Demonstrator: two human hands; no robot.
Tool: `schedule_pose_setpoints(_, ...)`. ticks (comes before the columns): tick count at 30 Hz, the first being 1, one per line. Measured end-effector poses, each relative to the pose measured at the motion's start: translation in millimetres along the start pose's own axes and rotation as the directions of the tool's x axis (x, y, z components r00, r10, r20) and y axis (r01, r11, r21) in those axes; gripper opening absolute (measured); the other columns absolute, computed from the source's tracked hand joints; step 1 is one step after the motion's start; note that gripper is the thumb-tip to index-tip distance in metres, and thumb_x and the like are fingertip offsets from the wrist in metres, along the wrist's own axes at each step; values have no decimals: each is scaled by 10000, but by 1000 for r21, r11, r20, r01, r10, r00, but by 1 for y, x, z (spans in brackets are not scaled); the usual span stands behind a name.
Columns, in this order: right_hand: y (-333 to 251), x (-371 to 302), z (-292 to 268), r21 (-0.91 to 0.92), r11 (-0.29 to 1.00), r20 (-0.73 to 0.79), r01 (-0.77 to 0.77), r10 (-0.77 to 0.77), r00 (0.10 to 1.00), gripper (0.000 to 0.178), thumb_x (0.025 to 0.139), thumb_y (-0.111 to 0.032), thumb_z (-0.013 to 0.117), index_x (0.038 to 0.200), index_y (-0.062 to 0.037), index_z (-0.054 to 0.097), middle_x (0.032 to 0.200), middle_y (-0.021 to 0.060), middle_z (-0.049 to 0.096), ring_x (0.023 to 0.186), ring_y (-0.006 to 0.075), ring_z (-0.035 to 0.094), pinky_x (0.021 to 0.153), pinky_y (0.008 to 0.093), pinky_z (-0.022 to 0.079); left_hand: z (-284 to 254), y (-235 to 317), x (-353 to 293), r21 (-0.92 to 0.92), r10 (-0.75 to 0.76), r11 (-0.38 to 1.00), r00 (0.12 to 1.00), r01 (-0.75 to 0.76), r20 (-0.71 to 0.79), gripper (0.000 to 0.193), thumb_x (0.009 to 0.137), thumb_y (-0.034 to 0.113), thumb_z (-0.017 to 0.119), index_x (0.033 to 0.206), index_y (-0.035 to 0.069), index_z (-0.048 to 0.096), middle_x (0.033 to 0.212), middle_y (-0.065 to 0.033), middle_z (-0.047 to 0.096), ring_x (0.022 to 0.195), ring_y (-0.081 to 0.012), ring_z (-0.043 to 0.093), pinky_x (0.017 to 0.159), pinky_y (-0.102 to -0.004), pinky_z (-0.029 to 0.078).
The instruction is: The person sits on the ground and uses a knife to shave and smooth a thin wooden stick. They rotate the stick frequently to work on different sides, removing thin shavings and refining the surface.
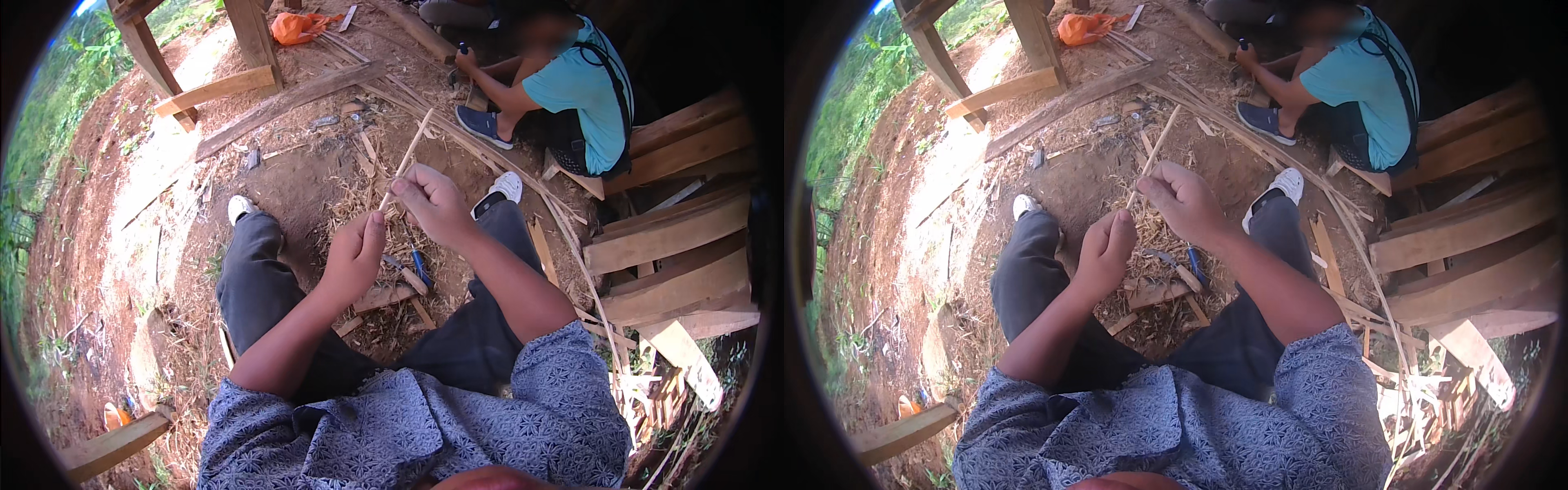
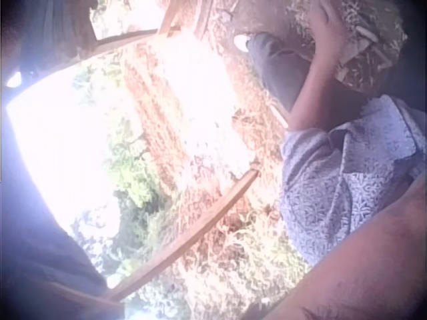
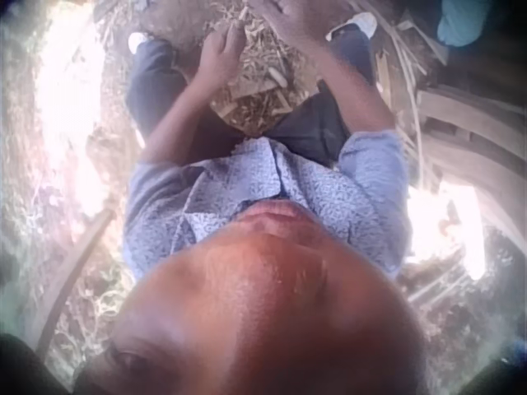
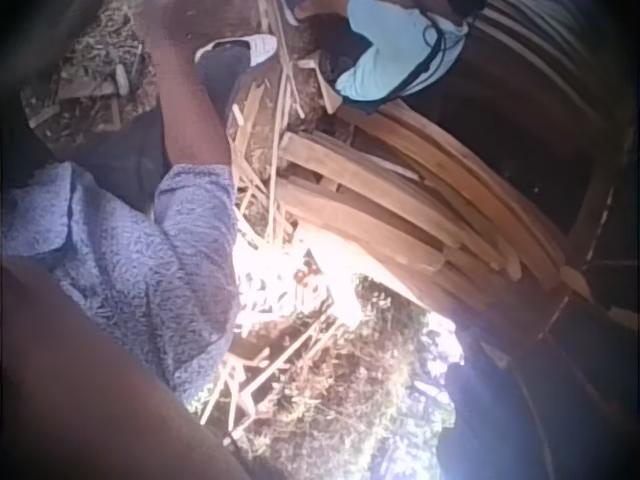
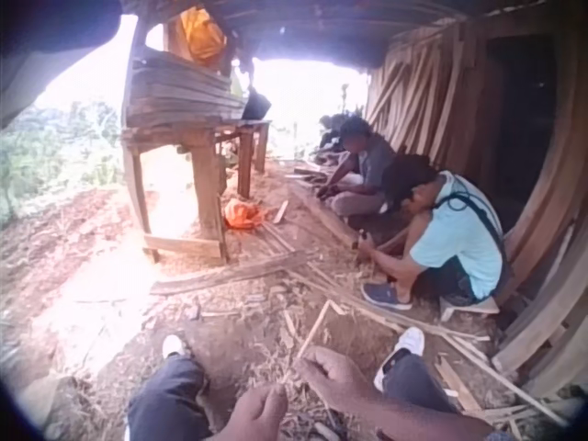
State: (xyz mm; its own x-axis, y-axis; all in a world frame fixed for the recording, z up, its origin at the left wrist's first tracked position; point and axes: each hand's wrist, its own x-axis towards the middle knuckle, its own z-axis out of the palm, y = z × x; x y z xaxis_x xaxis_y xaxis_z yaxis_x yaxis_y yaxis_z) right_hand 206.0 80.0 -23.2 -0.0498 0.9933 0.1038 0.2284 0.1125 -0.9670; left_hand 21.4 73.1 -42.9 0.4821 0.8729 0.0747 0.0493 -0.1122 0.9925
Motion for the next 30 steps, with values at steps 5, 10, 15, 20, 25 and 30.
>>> schedule_pose_setpoints(5,-17,12,0,-120,992,-47,33,-39,998,236,1009,-237,539,873,-46,563,656,-46,468,533,24,417,484,208,338,4,4,0,-42,-10,999,999,8,-36,380,1058,261,393,778,14,466,618,-36,421,578,-127,394,547,-340,365)
schedule_pose_setpoints(10,-10,23,-3,68,997,-291,-32,51,955,273,1035,-265,465,904,-40,547,643,-23,418,560,59,390,523,236,347,11,3,0,-66,-50,997,999,49,-7,378,1060,263,392,774,25,464,623,-14,420,574,-113,384,542,-323,362)
schedule_pose_setpoints(15,24,23,4,-31,999,-407,-29,14,913,313,1036,-269,434,912,-24,586,717,40,520,654,115,479,620,284,408,16,-7,1,-180,-77,981,997,78,12,392,1068,304,368,759,81,462,644,61,412,573,-42,350,520,-252,316)
schedule_pose_setpoints(20,8,28,3,-302,952,-525,-39,-132,841,360,1028,-265,408,889,-10,622,737,116,628,701,230,625,677,355,480,27,-6,-1,-205,-105,973,994,110,37,401,1069,327,356,766,89,466,640,58,421,560,-33,352,505,-244,319)
schedule_pose_setpoints(25,13,25,26,-299,954,-483,13,-163,860,410,1028,-300,408,838,-12,629,681,119,620,650,244,618,640,368,474,24,-12,5,-274,-133,954,991,125,-10,384,1065,266,364,753,62,456,634,44,409,572,-59,354,523,-280,326)
schedule_pose_setpoints(30,20,30,22,-193,981,-554,2,-111,825,480,1033,-354,390,799,-10,630,638,103,594,612,222,591,619,372,459,27,-15,5,-445,-184,874,980,198,75,393,1071,310,342,757,88,420,623,39,408,547,-65,379,484,-259,322)
